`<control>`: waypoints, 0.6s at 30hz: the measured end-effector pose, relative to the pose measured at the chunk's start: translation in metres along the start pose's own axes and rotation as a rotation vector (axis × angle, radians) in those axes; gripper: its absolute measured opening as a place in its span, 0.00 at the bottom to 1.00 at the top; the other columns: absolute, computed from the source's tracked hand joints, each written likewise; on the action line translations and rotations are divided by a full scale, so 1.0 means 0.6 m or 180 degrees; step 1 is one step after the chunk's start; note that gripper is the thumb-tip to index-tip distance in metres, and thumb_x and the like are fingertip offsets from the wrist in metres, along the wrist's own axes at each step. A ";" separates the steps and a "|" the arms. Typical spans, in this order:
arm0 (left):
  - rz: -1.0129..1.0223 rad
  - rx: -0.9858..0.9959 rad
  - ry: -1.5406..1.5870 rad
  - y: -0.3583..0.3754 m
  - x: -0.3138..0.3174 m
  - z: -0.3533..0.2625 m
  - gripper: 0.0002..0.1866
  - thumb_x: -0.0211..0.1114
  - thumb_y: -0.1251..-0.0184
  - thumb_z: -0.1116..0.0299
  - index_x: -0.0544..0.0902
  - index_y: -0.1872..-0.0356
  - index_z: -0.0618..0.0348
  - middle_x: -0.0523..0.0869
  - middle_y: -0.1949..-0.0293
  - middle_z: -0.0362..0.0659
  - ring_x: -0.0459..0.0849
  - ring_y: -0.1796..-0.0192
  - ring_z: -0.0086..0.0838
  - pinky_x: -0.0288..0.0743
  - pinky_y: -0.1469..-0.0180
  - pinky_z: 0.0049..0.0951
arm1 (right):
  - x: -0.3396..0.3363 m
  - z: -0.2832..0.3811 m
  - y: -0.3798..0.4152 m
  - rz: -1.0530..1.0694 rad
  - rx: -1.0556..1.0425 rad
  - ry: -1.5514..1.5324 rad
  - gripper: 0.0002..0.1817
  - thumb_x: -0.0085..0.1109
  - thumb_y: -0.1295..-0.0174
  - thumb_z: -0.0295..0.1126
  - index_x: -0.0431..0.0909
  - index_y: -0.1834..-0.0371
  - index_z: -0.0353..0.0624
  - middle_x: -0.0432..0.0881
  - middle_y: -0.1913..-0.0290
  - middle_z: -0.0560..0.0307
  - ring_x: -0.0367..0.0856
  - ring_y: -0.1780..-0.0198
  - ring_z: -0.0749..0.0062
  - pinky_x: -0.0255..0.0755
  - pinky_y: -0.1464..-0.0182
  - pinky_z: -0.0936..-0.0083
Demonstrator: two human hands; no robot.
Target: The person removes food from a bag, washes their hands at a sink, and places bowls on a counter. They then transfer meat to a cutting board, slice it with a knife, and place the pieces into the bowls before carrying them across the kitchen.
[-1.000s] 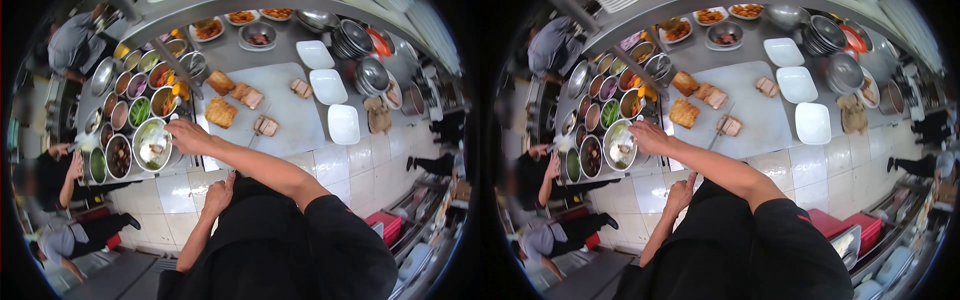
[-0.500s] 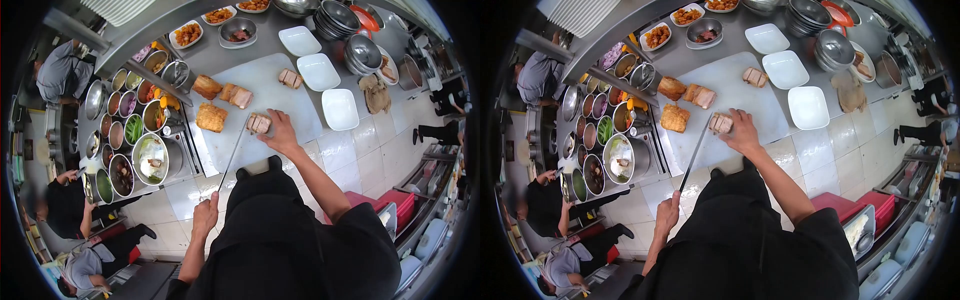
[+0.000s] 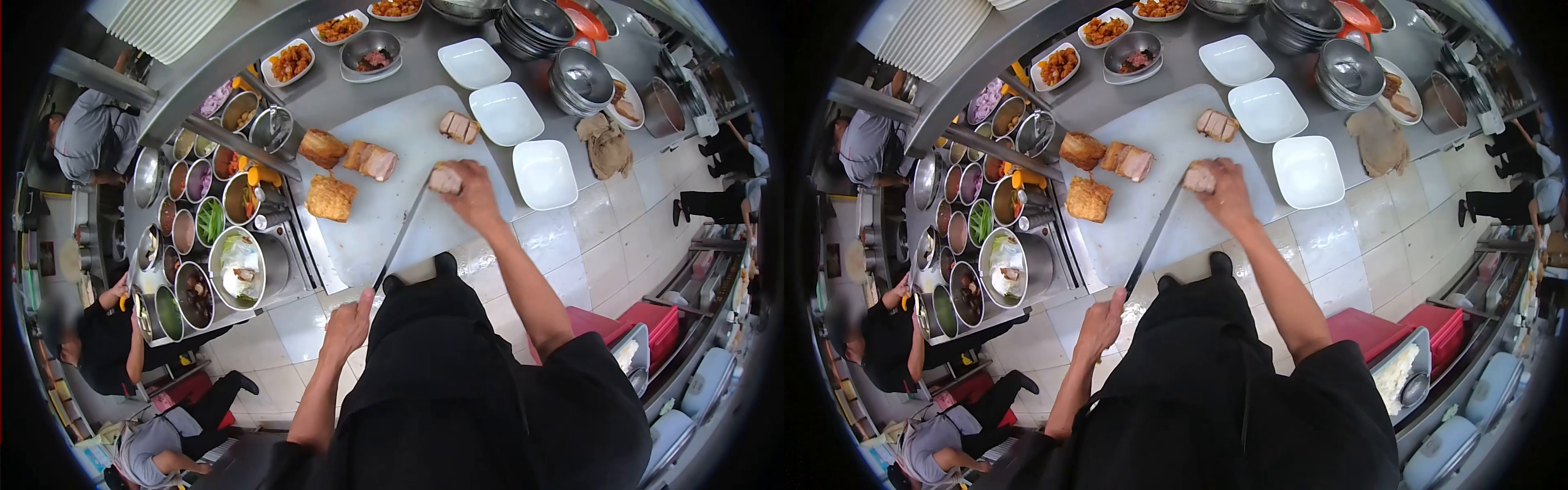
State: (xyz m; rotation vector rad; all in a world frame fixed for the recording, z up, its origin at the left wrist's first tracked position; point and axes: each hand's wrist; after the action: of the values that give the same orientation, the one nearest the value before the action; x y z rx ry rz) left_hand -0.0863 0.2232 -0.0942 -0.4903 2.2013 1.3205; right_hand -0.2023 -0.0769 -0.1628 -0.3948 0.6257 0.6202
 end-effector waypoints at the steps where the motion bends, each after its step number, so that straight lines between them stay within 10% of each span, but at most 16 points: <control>1: 0.0020 0.0162 0.0036 -0.011 0.004 -0.022 0.44 0.39 0.30 0.34 0.83 0.73 0.75 0.81 0.70 0.70 0.81 0.58 0.62 0.71 0.50 0.49 | -0.023 -0.011 -0.009 0.0005 0.0008 0.0160 0.32 0.71 0.59 0.24 0.76 0.44 0.42 0.75 0.45 0.44 0.70 0.43 0.47 0.67 0.39 0.61; 8: -0.0138 0.0143 0.0111 -0.002 -0.017 -0.058 0.44 0.40 0.30 0.34 0.82 0.75 0.75 0.82 0.71 0.68 0.81 0.59 0.61 0.72 0.52 0.48 | -0.004 -0.008 0.043 -0.0632 -0.0725 0.0596 0.35 0.67 0.51 0.27 0.68 0.36 0.40 0.71 0.40 0.41 0.67 0.38 0.44 0.63 0.36 0.58; 14: -0.0543 -0.0116 0.0856 0.052 -0.057 0.001 0.41 0.45 0.30 0.35 0.77 0.80 0.71 0.77 0.84 0.50 0.76 0.77 0.36 0.71 0.69 0.37 | 0.157 0.121 0.163 0.1251 -0.1074 0.0271 0.38 0.63 0.43 0.48 0.64 0.31 0.42 0.58 0.27 0.45 0.50 0.24 0.53 0.43 0.25 0.51; 16: -0.0644 -0.0227 0.1023 0.076 -0.070 -0.004 0.39 0.46 0.30 0.35 0.75 0.82 0.68 0.72 0.86 0.43 0.72 0.79 0.25 0.67 0.74 0.31 | 0.170 0.157 0.173 0.1977 -0.2413 -0.0250 0.33 0.62 0.42 0.44 0.68 0.34 0.44 0.63 0.30 0.47 0.53 0.24 0.56 0.44 0.25 0.50; 18: -0.0828 -0.0362 0.1157 0.091 -0.075 0.011 0.39 0.46 0.29 0.36 0.74 0.84 0.66 0.72 0.86 0.41 0.71 0.81 0.24 0.66 0.76 0.29 | 0.179 0.155 0.134 0.0994 -0.2175 -0.0115 0.27 0.60 0.48 0.28 0.73 0.41 0.41 0.70 0.35 0.50 0.63 0.31 0.54 0.53 0.29 0.50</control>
State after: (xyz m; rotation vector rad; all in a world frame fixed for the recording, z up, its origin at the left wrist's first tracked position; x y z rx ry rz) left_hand -0.0788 0.2559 -0.0316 -1.0961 2.2503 1.2980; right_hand -0.1463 0.0757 -0.1753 -0.9303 0.4282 1.1407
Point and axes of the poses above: each hand's wrist, its own y-axis away from the middle knuckle, its own x-axis out of the palm, z = x × y
